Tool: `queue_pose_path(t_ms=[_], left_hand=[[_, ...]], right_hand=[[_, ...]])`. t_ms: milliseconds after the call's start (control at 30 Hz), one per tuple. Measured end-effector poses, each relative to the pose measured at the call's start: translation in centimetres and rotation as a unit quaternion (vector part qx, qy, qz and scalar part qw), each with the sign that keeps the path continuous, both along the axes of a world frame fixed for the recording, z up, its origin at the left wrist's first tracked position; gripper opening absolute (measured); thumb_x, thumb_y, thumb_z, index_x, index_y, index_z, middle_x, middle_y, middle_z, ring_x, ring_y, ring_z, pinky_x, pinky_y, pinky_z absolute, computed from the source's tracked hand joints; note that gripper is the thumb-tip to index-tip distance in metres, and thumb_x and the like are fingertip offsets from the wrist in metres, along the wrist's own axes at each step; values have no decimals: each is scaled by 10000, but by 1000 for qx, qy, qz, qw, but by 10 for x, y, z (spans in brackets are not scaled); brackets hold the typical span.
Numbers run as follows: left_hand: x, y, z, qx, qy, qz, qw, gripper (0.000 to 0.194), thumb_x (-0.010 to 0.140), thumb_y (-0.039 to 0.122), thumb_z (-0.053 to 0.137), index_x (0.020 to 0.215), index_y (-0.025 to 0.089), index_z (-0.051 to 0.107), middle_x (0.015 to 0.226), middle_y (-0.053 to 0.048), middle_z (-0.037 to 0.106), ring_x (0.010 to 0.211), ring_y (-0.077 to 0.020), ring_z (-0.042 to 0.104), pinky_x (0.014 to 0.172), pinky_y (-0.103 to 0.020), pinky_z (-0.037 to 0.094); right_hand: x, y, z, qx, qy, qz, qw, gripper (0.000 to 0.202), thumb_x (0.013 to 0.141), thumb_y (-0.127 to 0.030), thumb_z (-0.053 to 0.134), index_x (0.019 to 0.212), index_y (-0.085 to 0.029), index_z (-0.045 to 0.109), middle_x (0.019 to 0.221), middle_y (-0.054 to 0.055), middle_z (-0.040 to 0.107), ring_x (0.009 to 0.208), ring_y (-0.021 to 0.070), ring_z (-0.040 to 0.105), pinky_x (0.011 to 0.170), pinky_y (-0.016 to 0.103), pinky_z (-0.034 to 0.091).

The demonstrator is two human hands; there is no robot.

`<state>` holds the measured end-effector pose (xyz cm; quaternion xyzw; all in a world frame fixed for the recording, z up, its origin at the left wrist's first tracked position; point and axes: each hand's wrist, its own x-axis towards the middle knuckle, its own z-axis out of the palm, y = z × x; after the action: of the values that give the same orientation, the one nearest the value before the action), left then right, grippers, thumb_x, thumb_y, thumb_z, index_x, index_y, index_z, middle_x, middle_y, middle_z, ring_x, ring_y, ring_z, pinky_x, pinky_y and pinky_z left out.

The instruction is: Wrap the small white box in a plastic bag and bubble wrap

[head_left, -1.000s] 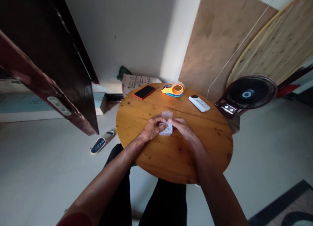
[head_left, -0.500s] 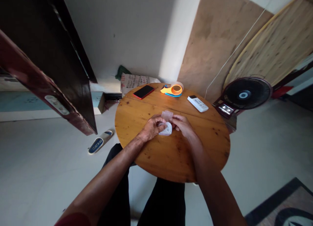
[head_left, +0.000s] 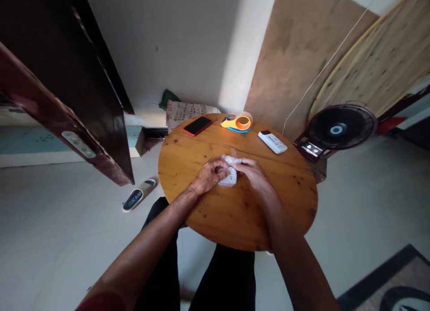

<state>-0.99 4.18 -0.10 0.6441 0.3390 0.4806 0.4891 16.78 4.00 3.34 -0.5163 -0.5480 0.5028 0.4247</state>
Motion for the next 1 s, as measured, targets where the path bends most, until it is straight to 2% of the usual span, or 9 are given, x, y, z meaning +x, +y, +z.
queue_pose_path(t_ms=[200,333,400,533,633,700,767,900,1000], left_hand=[[0,-1,5,11,40,19,999,194,735,313,732,774,136,663,983,-63,564,827,-139,556,769,-272,472],[2,0,2,15,29,27,999,150,728,254,714,775,130,645,970,-64,557,840,-143,553,761,-268,466],[3,0,-1,8,2,23,1000,169,721,249,712,793,137,608,965,-58,559,855,-144,559,766,-267,466],[6,0,-5,-67,-66,-18,995,378,717,282,720,996,179,487,879,-12,571,769,-119,561,703,-246,463],[7,1,-7,-81,-74,-1,994,632,685,278,753,1205,188,406,898,-10,568,790,-123,562,713,-246,460],[6,1,-8,-80,-69,11,994,729,666,289,769,1274,186,380,903,-13,564,784,-125,556,700,-243,455],[4,1,-7,-79,-59,9,995,637,657,321,776,1188,167,459,871,-9,555,754,-119,538,675,-235,444],[1,-1,-2,-54,-5,12,998,345,672,368,756,838,152,544,757,10,522,676,-99,487,616,-213,401],[0,-3,1,-22,19,19,999,272,690,341,726,794,152,559,742,11,519,659,-94,471,613,-210,386]], right_hand=[[5,-4,7,43,-65,41,996,256,730,-390,667,829,-166,740,754,4,682,740,169,586,738,290,414],[11,-6,13,89,-122,93,984,269,815,-405,604,755,-167,714,737,-5,651,743,162,568,708,273,395],[13,-6,13,95,-124,122,980,255,819,-404,612,780,-170,708,767,-8,652,752,160,571,709,269,398],[16,-4,8,88,-114,161,976,232,790,-368,663,914,-179,716,839,-7,668,771,155,586,726,267,418],[18,-3,7,90,-115,167,975,225,786,-345,670,938,-185,716,847,-9,676,768,148,595,729,262,427],[19,-4,9,84,-106,172,976,237,789,-324,665,981,-194,711,885,-7,688,786,149,608,743,264,437],[19,-5,11,80,-104,179,975,242,787,-305,660,996,-195,709,905,-2,699,792,151,621,751,269,449],[17,-7,15,99,-127,187,969,198,776,-291,655,921,-177,730,906,24,717,816,175,643,769,293,474],[17,-7,14,125,-138,186,965,204,778,-280,650,932,-185,745,972,49,721,876,190,655,796,306,484]])
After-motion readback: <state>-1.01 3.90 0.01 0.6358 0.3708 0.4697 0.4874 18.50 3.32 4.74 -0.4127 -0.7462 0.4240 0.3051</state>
